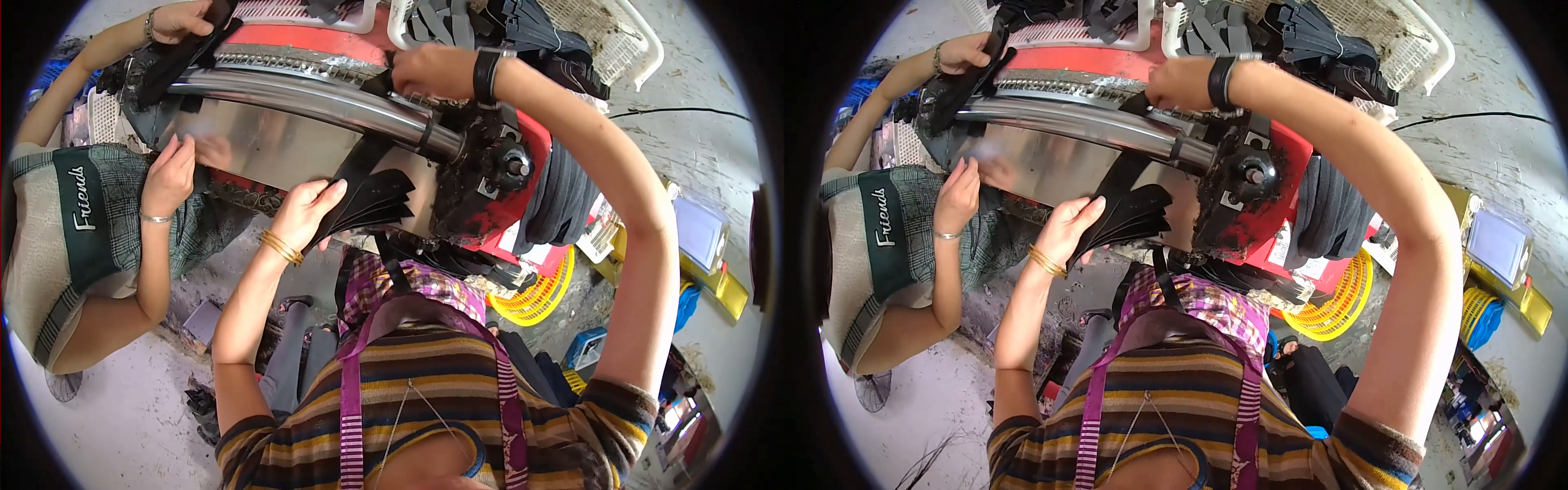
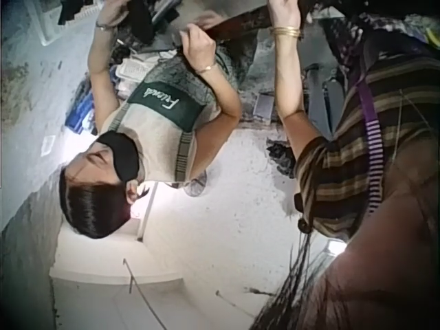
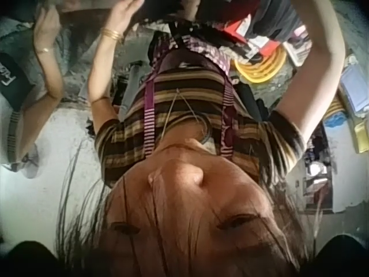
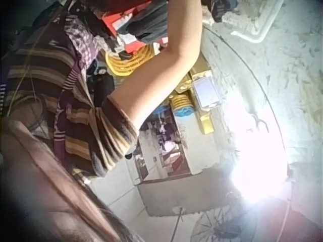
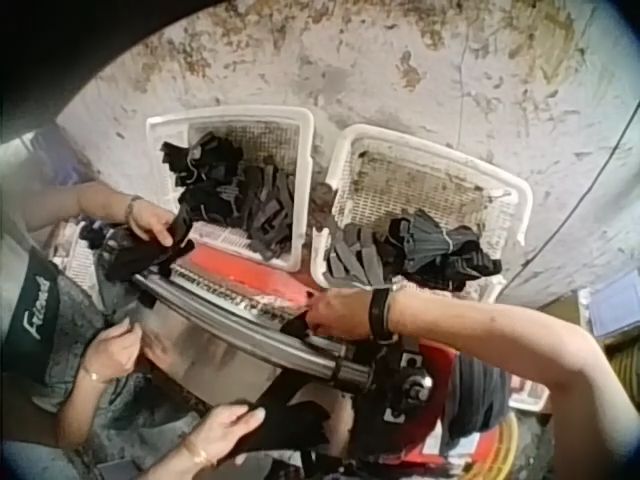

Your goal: Feeding shoe upper components into a skiving or roller machine for edge processing.

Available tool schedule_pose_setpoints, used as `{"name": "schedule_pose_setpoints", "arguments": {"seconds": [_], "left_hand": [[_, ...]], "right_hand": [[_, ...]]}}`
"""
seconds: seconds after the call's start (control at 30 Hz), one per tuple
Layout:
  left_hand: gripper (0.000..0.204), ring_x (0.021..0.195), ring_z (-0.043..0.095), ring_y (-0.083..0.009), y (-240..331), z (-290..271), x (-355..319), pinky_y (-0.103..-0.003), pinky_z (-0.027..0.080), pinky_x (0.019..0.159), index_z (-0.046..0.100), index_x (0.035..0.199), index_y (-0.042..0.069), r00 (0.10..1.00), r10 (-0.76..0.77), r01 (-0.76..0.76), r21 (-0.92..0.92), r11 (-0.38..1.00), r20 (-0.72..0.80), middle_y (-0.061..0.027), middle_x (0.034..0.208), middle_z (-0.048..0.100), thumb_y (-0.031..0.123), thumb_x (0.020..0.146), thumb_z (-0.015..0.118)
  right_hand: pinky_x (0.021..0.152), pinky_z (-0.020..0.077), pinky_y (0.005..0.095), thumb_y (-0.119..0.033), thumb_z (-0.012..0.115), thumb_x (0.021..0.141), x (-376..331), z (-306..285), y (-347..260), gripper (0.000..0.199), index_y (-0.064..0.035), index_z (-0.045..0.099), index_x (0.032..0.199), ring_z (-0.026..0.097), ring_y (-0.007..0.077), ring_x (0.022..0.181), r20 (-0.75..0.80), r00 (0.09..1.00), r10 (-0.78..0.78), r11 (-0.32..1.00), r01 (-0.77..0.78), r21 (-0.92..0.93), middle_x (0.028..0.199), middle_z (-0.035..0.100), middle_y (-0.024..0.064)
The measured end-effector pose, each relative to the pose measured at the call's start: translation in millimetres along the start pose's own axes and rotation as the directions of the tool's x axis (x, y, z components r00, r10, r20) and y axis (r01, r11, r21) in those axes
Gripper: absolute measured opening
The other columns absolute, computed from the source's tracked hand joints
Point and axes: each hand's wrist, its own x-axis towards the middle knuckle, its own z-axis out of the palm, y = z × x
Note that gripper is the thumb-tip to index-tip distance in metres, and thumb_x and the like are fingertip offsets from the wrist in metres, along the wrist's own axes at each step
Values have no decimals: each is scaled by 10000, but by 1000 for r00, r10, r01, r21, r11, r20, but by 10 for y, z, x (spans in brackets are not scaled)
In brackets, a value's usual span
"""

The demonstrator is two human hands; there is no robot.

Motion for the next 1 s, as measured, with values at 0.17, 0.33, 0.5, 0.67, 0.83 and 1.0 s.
{"name": "schedule_pose_setpoints", "arguments": {"seconds": [0.17, 0.33, 0.5, 0.67, 0.83, 1.0], "left_hand": [[244, 394, 474, -100, -141, 58, -190, -223, 380, 344, 521, 814, -15, 990, 123, -110, -168, 980, 71, -38, 637, 535, 212, 899, 489], [296, 377, 464, -96, -198, -31, -129, -223, 374, 335, 528, 773, -12, 997, 42, -39, -56, 998, 63, -41, 587, 540, 251, 903, 480], [355, 393, 489, -87, 90, -21, -34, -209, 390, 370, 548, 768, -12, 998, 2, -2, 3, 1000, 55, -68, 625, 597, 315, 893, 489], [271, 459, 529, -96, -259, -52, -158, -196, 391, 373, 560, 826, -5, 985, 131, -123, -75, 990, 113, -55, 672, 602, 256, 884, 515], [337, 365, 487, -102, 18, 32, 104, -219, 371, 330, 544, 728, 3, 1000, 28, -28, 67, 997, 0, -80, 571, 588, 300, 883, 513], [313, 389, 507, -106, -109, 110, -15, -219, 416, 375, 563, 774, -23, 990, 142, -140, -95, 986, 20, -81, 607, 598, 271, 877, 528]], "right_hand": [[557, 495, 307, -40, 517, 809, 92, -107, -212, 135, -18, 506, 942, 607, 177, 611, 224, 924, 309, 873, -369, 320, 793, 569, 107], [543, 491, 300, -11, 485, 809, 155, -387, -101, 138, -39, 474, 944, 599, 193, 552, 189, 862, 471, 828, -506, 242, 787, 570, 117], [659, 460, 371, -105, 540, 792, 82, 24, -167, 86, -39, 527, 845, 566, 275, 718, 39, 994, 100, 994, -98, -46, 782, 547, 103], [658, 449, 370, -56, 556, 772, 147, -273, -133, 119, -31, 487, 865, 567, 297, 715, 135, 938, 319, 873, -346, 344, 755, 565, 118], [653, 453, 360, -29, 556, 755, 132, -213, -64, 107, -29, 506, 849, 560, 296, 759, 154, 957, 246, 963, -259, 68, 811, 547, 107], [733, 432, 362, -91, 588, 735, 22, -65, -145, 145, -16, 534, 847, 538, 285, 797, 87, 979, 183, 958, -198, 207, 826, 537, 117]]}}
